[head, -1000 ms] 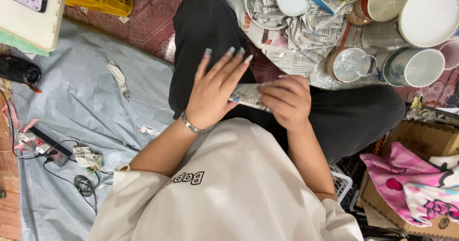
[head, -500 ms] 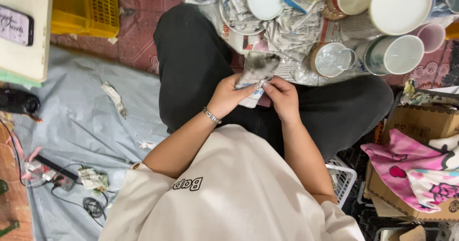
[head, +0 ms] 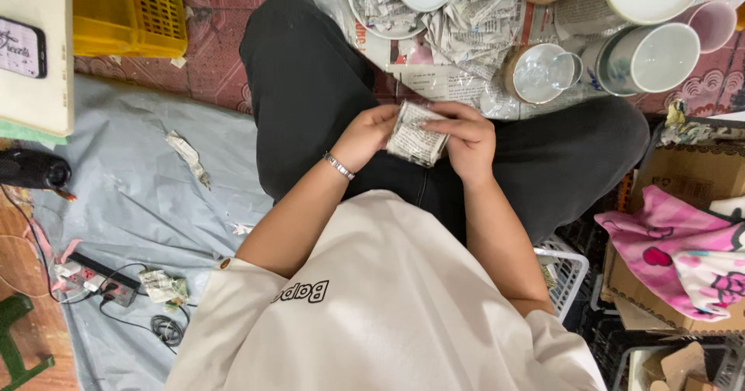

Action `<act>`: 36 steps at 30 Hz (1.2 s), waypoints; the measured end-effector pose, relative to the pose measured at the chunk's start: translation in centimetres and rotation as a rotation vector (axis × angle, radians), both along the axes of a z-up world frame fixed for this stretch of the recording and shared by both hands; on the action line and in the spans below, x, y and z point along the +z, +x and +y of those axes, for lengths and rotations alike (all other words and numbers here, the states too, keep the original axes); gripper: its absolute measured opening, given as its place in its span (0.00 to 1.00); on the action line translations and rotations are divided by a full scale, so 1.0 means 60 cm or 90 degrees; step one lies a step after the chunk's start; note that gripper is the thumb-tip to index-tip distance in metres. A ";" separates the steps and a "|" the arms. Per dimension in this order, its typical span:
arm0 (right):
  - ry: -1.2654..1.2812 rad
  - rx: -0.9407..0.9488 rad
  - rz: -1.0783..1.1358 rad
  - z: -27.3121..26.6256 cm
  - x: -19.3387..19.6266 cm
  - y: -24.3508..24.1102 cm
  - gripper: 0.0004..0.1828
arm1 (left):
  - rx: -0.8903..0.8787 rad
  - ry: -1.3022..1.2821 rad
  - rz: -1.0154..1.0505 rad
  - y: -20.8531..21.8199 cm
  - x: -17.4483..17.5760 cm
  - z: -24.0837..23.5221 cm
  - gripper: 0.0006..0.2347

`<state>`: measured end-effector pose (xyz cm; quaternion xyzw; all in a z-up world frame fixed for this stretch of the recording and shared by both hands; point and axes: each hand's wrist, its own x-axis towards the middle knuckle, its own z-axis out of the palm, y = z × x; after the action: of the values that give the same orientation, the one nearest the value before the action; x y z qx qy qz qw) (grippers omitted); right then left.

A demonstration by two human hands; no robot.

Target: The person sits on the floor and wraps individual cups and mugs with newspaper. They fold the paper around each item, tuck the edges, and place the wrapped items into a nearby basket. The process is repeated for multiple cups and mugs.

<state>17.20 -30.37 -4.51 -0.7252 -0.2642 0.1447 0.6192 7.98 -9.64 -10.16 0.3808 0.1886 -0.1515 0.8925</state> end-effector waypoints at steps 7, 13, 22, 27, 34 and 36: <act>0.031 -0.045 0.008 0.019 -0.001 -0.002 0.20 | -0.073 0.116 -0.073 0.006 0.033 0.000 0.19; 0.097 -0.015 0.105 0.017 0.013 0.001 0.20 | -0.031 0.122 -0.066 0.013 0.039 -0.011 0.18; 0.129 -0.008 0.345 0.018 -0.031 -0.009 0.17 | 0.111 0.431 -0.123 0.030 0.087 -0.005 0.13; 0.042 -0.119 0.354 0.031 -0.046 0.014 0.05 | 0.094 0.589 -0.162 0.058 0.115 0.019 0.12; -0.070 -0.101 -0.001 0.098 0.047 0.094 0.11 | 0.059 0.404 -0.202 0.123 0.066 0.125 0.11; -0.140 -0.042 -0.184 0.122 0.078 0.138 0.21 | 0.254 0.106 -0.207 0.149 0.047 0.157 0.11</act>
<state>25.50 -23.04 0.17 -0.8100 -0.3089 0.0464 0.4964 16.95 -0.25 -7.34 0.4276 0.1263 0.1065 0.8888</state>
